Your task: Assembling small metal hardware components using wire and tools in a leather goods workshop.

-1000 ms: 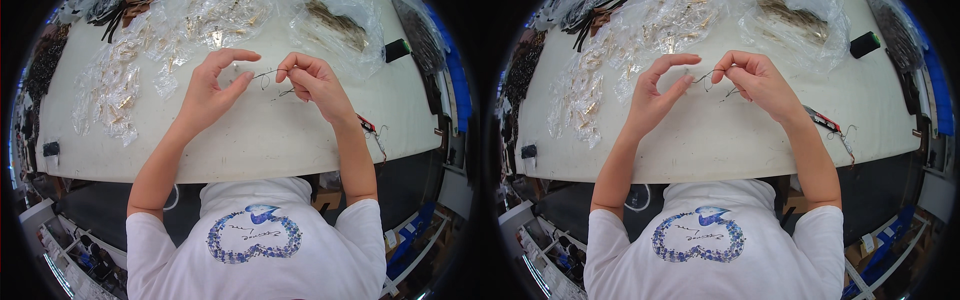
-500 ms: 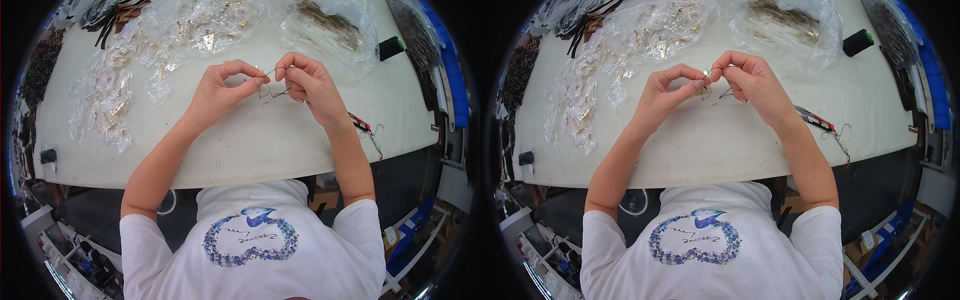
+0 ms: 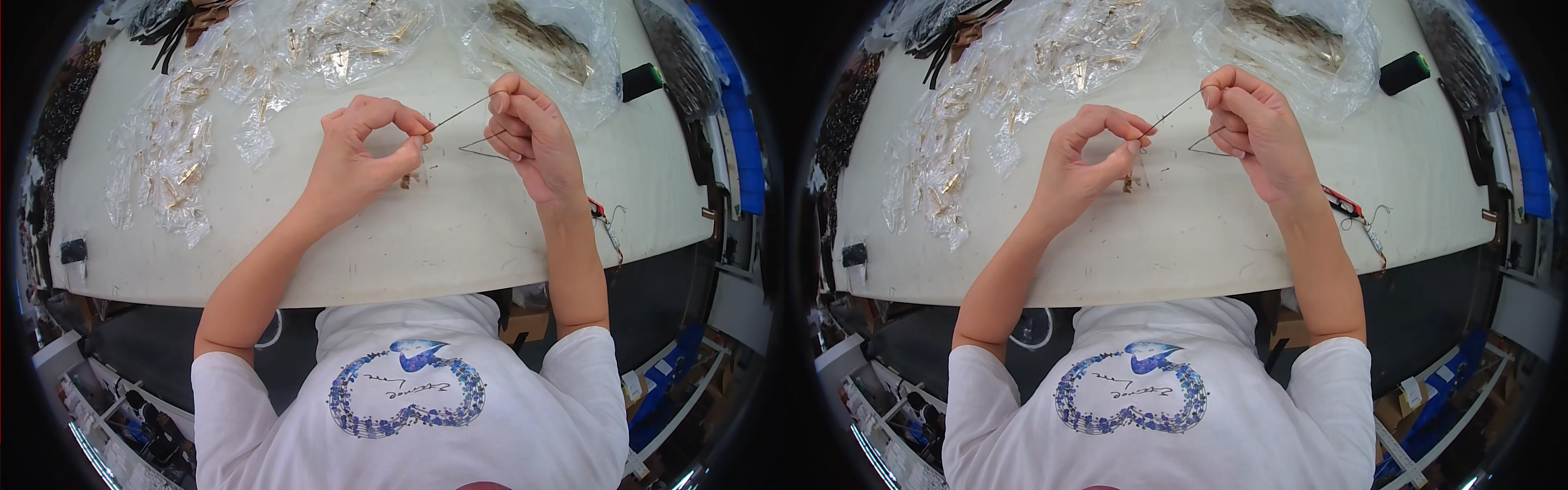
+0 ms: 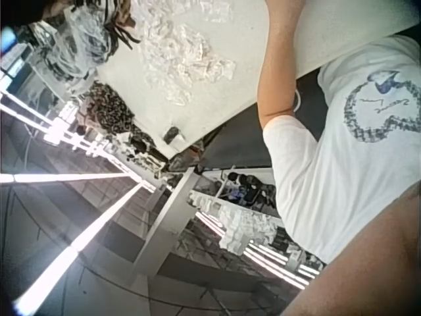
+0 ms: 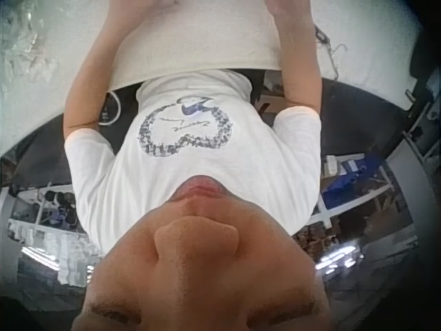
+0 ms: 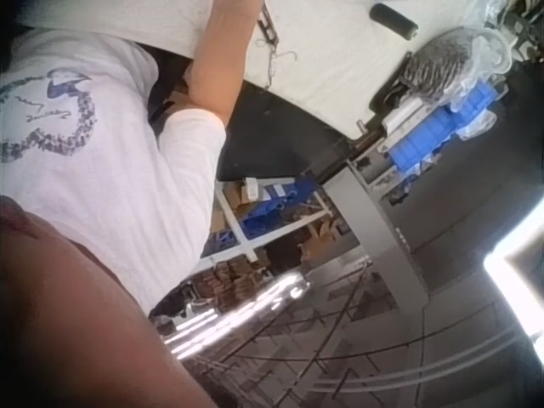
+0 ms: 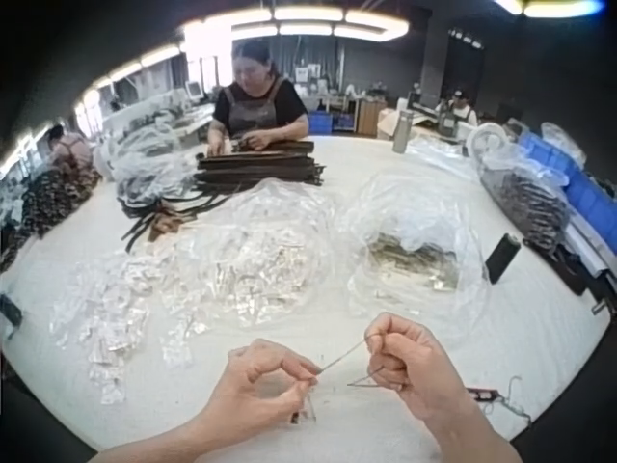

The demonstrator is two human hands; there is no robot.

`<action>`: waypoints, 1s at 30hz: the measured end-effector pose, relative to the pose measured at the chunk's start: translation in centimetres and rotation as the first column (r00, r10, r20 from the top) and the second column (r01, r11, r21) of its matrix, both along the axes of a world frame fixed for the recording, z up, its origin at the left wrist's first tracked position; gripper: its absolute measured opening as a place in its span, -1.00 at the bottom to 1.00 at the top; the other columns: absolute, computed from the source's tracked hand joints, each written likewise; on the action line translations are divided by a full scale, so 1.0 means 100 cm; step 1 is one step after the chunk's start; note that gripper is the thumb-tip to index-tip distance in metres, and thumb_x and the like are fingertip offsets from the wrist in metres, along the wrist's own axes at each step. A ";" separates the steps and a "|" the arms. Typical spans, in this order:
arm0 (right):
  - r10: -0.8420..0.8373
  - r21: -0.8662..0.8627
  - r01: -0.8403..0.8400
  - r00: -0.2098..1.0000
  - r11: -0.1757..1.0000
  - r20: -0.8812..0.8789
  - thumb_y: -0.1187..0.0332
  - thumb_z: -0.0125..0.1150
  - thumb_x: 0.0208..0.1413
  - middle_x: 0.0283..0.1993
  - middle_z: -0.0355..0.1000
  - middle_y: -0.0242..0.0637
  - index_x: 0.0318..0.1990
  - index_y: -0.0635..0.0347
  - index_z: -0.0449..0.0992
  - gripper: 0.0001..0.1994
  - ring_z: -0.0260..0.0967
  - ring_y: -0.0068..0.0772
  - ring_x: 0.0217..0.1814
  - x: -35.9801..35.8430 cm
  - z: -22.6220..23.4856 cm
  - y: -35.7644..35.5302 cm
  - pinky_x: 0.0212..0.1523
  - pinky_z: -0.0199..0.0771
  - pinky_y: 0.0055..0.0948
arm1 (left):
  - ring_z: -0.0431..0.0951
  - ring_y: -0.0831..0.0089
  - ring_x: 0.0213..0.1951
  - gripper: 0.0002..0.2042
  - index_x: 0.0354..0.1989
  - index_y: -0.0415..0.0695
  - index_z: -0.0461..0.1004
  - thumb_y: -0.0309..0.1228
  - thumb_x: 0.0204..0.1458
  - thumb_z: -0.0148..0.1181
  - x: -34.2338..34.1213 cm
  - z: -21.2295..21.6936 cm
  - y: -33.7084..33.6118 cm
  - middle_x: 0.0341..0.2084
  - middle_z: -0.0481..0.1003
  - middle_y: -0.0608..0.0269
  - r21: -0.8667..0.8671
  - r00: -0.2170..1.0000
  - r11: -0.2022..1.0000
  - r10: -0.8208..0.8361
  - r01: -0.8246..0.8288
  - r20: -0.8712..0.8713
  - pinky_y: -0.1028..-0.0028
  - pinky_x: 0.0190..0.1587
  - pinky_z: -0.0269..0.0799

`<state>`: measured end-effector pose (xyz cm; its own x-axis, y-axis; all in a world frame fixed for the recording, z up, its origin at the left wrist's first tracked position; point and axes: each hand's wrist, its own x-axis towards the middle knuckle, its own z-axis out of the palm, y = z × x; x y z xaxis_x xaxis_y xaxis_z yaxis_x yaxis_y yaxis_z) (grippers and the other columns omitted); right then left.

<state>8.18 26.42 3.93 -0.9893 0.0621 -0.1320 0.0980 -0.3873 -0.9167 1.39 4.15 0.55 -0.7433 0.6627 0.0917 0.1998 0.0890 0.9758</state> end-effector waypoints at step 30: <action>0.168 0.075 -0.167 0.986 0.983 -0.008 0.44 -0.02 0.25 -0.28 0.50 -0.53 -0.24 0.17 0.54 -0.84 -0.05 -0.83 -0.65 0.001 -0.004 -0.013 -0.61 0.01 -0.71 | 0.55 0.57 -0.20 -0.81 -0.22 -0.21 0.58 -0.33 0.18 0.22 -0.002 0.013 -0.006 -0.28 0.60 0.26 0.130 0.912 0.982 -0.176 0.137 0.371 0.49 -0.07 0.43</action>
<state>8.24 25.07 3.49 -0.9882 -0.0954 -0.1195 0.1429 -0.2980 -0.9438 1.15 3.53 1.86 -0.6224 0.7756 -0.1056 -0.1841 -0.0139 0.9828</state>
